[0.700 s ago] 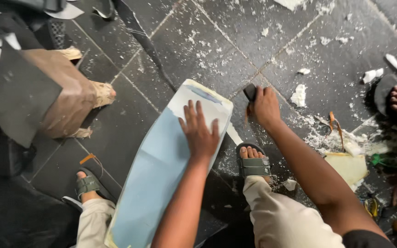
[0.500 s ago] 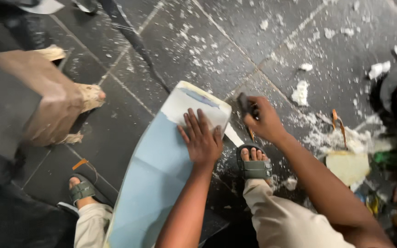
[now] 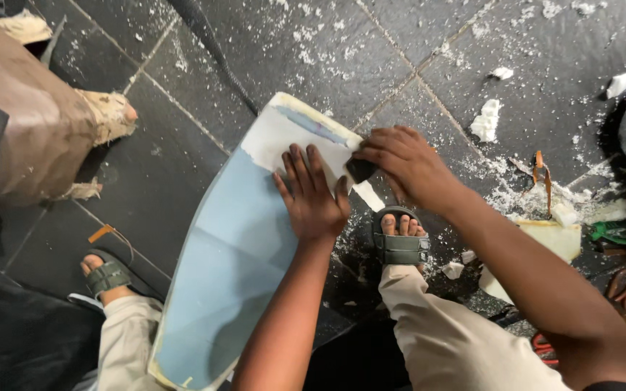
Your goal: The person sits on the floor and uses a sanding block to smooth the surface of a light blue surfboard blank. They hold the board steady with one hand while sanding the edges and top surface with the other, periodically lifting the board to inspect the progress.
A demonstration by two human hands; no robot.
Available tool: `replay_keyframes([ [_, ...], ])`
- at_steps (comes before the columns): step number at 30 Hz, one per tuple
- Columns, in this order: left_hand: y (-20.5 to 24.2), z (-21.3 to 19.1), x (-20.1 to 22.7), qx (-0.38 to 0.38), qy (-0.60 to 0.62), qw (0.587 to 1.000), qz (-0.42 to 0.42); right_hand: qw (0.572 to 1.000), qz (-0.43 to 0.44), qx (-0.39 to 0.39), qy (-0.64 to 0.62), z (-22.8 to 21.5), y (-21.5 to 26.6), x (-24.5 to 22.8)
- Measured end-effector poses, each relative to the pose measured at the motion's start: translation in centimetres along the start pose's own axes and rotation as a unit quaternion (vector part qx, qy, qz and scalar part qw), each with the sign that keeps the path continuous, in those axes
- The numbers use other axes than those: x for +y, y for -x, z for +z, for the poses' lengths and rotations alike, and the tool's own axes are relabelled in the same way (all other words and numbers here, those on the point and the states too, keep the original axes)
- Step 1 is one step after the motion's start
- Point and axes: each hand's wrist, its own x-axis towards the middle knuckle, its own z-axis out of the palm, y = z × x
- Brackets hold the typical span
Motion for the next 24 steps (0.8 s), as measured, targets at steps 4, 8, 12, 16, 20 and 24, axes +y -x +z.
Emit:
replay_keyframes([
  [4, 0.2, 0.0, -0.1, 0.010, 0.002, 1.000, 0.002, 0.999, 0.014, -0.011, -0.049, -0.1, 0.3, 2.3],
  [8, 0.0, 0.2, -0.1, 0.012, 0.015, 1.000, -0.003, 0.994, 0.031, -0.037, -0.099, -0.8, -0.4, 1.6],
  [12, 0.3, 0.1, -0.1, 0.021, 0.003, 1.000, 0.007, 0.997, 0.058, -0.024, -0.050, -0.5, 0.3, 3.4],
  [16, 0.3, 0.4, -0.2, 0.035, -0.001, 0.999, 0.009, 0.994, 0.008, -0.036, -0.101, 0.1, -0.5, 1.8],
  [20, 0.0, 0.0, 0.0, 0.035, 0.003, 0.999, 0.008, 0.995, 0.000, -0.032, -0.095, 0.0, -0.8, 3.4],
  [24, -0.4, 0.2, 0.0, 0.016, 0.025, 1.000, -0.011, 0.995, -0.009, -0.059, -0.082, -0.1, -0.5, 2.2],
])
